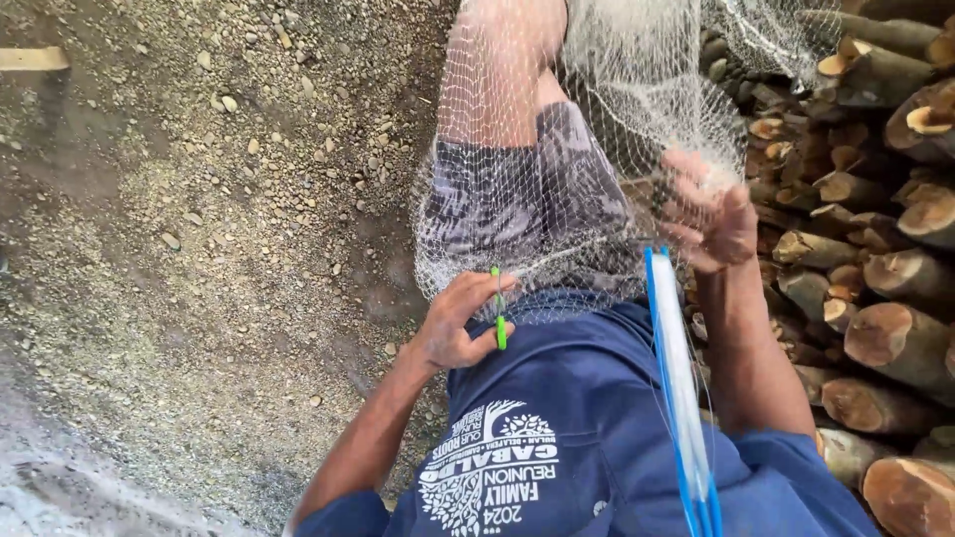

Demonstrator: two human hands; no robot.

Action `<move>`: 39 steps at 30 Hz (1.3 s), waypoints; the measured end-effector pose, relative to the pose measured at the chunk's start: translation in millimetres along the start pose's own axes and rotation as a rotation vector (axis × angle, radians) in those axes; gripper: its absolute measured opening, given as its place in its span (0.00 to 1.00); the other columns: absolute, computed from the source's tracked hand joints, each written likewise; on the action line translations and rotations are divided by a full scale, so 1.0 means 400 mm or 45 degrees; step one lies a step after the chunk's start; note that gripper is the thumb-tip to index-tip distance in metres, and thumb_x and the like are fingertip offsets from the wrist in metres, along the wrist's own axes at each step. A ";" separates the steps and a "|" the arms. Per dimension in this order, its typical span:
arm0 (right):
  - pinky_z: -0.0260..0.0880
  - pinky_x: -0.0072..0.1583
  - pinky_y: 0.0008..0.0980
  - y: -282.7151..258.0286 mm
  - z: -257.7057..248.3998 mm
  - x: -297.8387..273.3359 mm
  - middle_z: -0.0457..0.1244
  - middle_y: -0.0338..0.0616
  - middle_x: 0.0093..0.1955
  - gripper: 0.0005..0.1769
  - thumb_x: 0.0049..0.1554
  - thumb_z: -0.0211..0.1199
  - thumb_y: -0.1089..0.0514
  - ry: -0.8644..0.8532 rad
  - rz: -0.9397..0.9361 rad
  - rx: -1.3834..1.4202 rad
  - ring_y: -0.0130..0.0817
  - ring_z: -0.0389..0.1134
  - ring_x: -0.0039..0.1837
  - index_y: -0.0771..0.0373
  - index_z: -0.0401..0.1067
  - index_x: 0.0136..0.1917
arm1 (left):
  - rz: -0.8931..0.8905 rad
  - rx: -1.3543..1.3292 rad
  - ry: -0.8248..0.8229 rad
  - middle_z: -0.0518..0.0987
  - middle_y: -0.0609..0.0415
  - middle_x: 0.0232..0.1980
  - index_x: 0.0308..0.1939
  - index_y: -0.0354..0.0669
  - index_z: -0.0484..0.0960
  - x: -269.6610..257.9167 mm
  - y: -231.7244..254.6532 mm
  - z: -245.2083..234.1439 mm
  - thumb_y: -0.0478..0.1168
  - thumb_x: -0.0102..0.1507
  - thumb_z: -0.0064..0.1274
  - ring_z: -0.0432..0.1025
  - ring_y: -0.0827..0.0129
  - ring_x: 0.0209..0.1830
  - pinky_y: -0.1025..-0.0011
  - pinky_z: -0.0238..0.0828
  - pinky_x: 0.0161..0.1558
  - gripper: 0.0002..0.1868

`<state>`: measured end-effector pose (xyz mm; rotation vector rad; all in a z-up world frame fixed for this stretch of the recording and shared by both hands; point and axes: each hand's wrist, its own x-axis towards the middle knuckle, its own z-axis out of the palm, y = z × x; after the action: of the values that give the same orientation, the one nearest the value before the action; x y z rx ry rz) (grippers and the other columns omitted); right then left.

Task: Repairing a fishing net by cutting away damaged sections and weaving new mesh using a netting needle.

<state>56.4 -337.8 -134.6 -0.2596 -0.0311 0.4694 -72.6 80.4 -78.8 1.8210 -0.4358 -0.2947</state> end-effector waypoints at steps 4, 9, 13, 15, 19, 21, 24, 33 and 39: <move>0.74 0.29 0.21 0.000 -0.146 -0.107 0.66 0.33 0.33 0.16 0.69 0.77 0.46 0.228 0.061 -0.119 0.21 0.64 0.26 0.59 0.79 0.57 | -0.038 -0.008 -0.011 0.90 0.46 0.62 0.82 0.45 0.84 0.031 -0.005 0.003 0.56 0.72 0.70 0.84 0.54 0.58 0.55 0.85 0.63 0.37; 0.76 0.33 0.23 -0.038 -0.126 -0.092 0.70 0.31 0.38 0.04 0.69 0.75 0.53 0.238 -0.081 0.019 0.18 0.62 0.29 0.53 0.83 0.55 | -0.086 -0.061 -0.004 0.89 0.45 0.60 0.82 0.46 0.85 0.048 -0.005 0.003 0.53 0.72 0.71 0.84 0.55 0.51 0.53 0.88 0.57 0.36; 0.79 0.38 0.22 -0.048 -0.121 -0.076 0.76 0.37 0.47 0.06 0.73 0.72 0.51 0.214 -0.118 0.020 0.15 0.62 0.32 0.51 0.84 0.60 | -0.102 -0.060 -0.012 0.89 0.48 0.61 0.81 0.47 0.87 0.055 -0.017 -0.008 0.54 0.70 0.73 0.86 0.55 0.51 0.54 0.89 0.55 0.36; 0.75 0.45 0.22 -0.047 -0.105 -0.052 0.64 0.28 0.38 0.04 0.75 0.66 0.53 0.146 -0.137 0.076 0.17 0.63 0.37 0.52 0.79 0.60 | -0.110 -0.065 -0.021 0.89 0.46 0.60 0.81 0.46 0.86 0.050 -0.029 -0.013 0.54 0.71 0.73 0.86 0.53 0.49 0.52 0.90 0.53 0.36; 0.73 0.82 0.77 -0.047 -0.222 -0.065 0.59 0.70 0.93 0.11 0.77 0.63 0.49 0.118 -0.283 0.021 0.72 0.64 0.91 0.56 0.74 0.65 | -0.096 -0.037 -0.019 0.89 0.44 0.60 0.81 0.45 0.86 0.080 -0.025 -0.014 0.55 0.71 0.73 0.85 0.55 0.48 0.52 0.90 0.53 0.37; 0.52 0.95 0.74 -0.034 -0.167 0.007 0.59 0.46 0.96 0.12 0.77 0.62 0.42 -0.033 -0.299 0.112 0.50 0.58 0.97 0.46 0.77 0.66 | -0.096 -0.030 -0.103 0.87 0.41 0.60 0.85 0.48 0.81 0.089 -0.025 -0.012 0.58 0.74 0.67 0.84 0.51 0.52 0.50 0.91 0.55 0.38; 0.75 0.86 0.61 -0.027 -0.166 0.005 0.73 0.45 0.80 0.11 0.80 0.59 0.49 0.013 -0.350 0.318 0.42 0.77 0.80 0.51 0.79 0.68 | -0.073 -0.015 -0.109 0.87 0.42 0.59 0.83 0.47 0.82 0.117 -0.016 -0.012 0.56 0.74 0.67 0.84 0.50 0.53 0.51 0.91 0.55 0.35; 0.73 0.50 0.30 -0.040 0.067 0.064 0.61 0.33 0.46 0.48 0.66 0.79 0.30 -0.064 0.001 0.392 0.22 0.64 0.41 0.62 0.62 0.79 | 0.110 0.212 -0.264 0.85 0.49 0.72 0.88 0.50 0.72 0.200 0.034 -0.094 0.48 0.77 0.64 0.80 0.64 0.56 0.62 0.89 0.54 0.36; 0.63 0.41 0.22 -0.062 0.107 0.062 0.58 0.28 0.45 0.19 0.77 0.74 0.49 -0.010 -0.007 0.085 0.20 0.52 0.37 0.53 0.68 0.72 | 0.272 0.367 -0.291 0.86 0.49 0.74 0.90 0.49 0.72 0.381 0.099 -0.284 0.54 0.79 0.63 0.78 0.57 0.74 0.43 0.67 0.81 0.37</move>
<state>85.6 -337.8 -87.7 -0.1920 -0.0240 0.4655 105.9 101.8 -5.1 2.0064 -0.8638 -0.3046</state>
